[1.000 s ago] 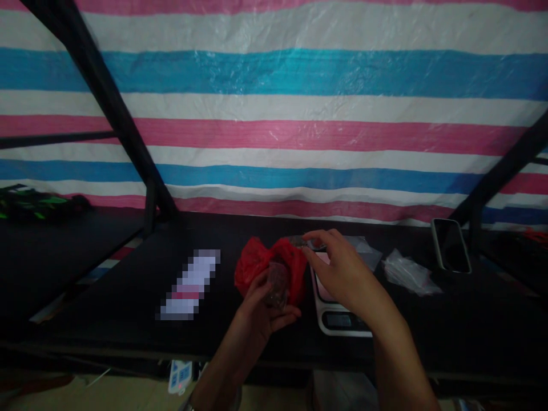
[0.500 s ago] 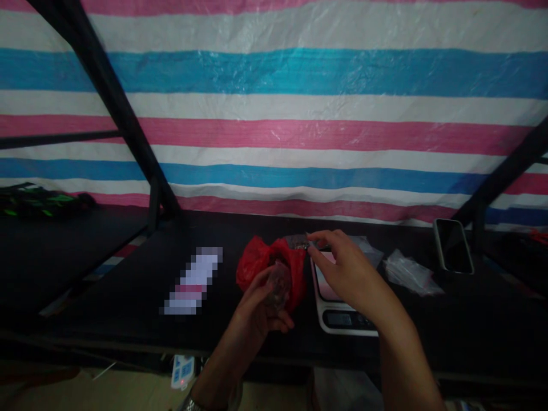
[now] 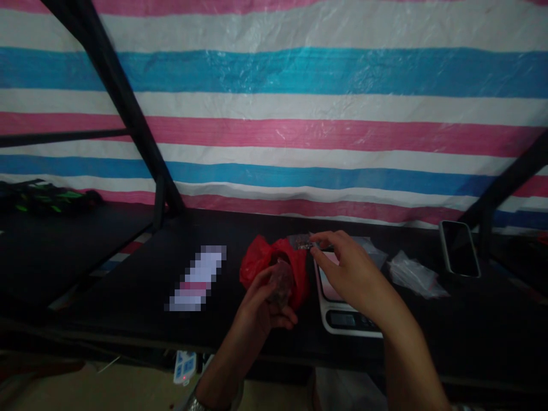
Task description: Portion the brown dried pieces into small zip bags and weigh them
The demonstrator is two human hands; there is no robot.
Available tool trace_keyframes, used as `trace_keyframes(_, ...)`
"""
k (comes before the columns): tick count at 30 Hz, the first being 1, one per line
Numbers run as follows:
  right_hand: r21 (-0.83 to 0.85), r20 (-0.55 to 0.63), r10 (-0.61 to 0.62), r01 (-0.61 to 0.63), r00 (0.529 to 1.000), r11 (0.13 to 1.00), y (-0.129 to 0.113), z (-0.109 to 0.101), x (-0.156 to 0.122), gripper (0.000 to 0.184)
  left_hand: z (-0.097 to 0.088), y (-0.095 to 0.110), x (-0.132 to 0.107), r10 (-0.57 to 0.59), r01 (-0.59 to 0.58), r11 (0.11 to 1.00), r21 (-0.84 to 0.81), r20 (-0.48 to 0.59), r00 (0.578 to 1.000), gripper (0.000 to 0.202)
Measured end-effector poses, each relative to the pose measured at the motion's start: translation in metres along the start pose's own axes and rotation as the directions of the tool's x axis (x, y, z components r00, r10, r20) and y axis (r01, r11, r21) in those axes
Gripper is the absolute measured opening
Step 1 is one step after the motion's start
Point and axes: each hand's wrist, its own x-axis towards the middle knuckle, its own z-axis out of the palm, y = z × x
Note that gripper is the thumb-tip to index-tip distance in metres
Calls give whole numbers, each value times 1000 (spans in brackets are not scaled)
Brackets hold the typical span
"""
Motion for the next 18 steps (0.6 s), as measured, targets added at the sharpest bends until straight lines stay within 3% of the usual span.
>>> trace_keyframes(7,-2,-6,-16,16,1000,1000,2,2,0,20,-8,-6,6,8,-9,1000,16,62,998,77)
trace_keyframes(10,17,1,-10,10,1000,1000,1,3,0,20,-11,-9,6,90,-93,995,24,106,990,75)
trace_keyframes(13,33,13,-1,0,1000,999,0,3,0,20,-10,-10,3,192,-195,979,51,58,980,71)
trace_keyframes(18,67,41,-8,6,999,998,-7,0,1,19,-8,-10,-3,270,-266,958,104,-26,963,67)
